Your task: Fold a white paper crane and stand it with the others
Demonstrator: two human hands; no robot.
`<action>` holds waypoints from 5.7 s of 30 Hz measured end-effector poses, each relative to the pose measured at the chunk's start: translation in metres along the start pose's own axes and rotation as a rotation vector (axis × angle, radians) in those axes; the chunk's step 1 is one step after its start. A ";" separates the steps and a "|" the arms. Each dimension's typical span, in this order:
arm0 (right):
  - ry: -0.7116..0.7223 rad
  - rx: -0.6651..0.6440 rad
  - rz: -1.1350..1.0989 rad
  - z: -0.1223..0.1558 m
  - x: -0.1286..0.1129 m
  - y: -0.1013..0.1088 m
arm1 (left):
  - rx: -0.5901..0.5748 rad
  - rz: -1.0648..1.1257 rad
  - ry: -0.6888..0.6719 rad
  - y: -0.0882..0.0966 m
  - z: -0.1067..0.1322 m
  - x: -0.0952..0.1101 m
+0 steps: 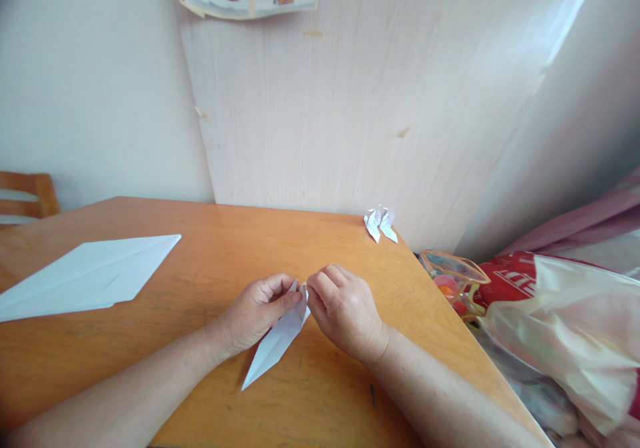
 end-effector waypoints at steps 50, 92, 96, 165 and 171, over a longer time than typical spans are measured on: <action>-0.222 0.045 -0.397 0.004 0.017 -0.002 | 0.166 -0.221 -0.190 0.013 0.006 0.021; -0.772 -0.097 -1.137 0.019 0.045 -0.047 | 0.150 -0.250 -0.287 0.010 0.017 0.034; -0.783 -0.101 -1.123 0.018 0.046 -0.048 | 0.157 -0.251 -0.288 0.011 0.015 0.033; -0.480 -0.125 -0.757 0.013 0.042 -0.028 | 0.063 -0.177 -0.153 0.004 0.008 0.018; -0.522 -0.340 -0.691 0.021 0.043 -0.040 | 0.002 -0.176 -0.151 0.001 0.006 0.011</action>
Point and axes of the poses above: each hand's wrist, its own z-axis away from the middle knuckle, its own y-axis out of the back of the hand, x = y × z, the point moved 10 cm from there along -z, towards the middle knuckle, and after that the axes turned 7 degrees about -z, right-handed, at the moved point
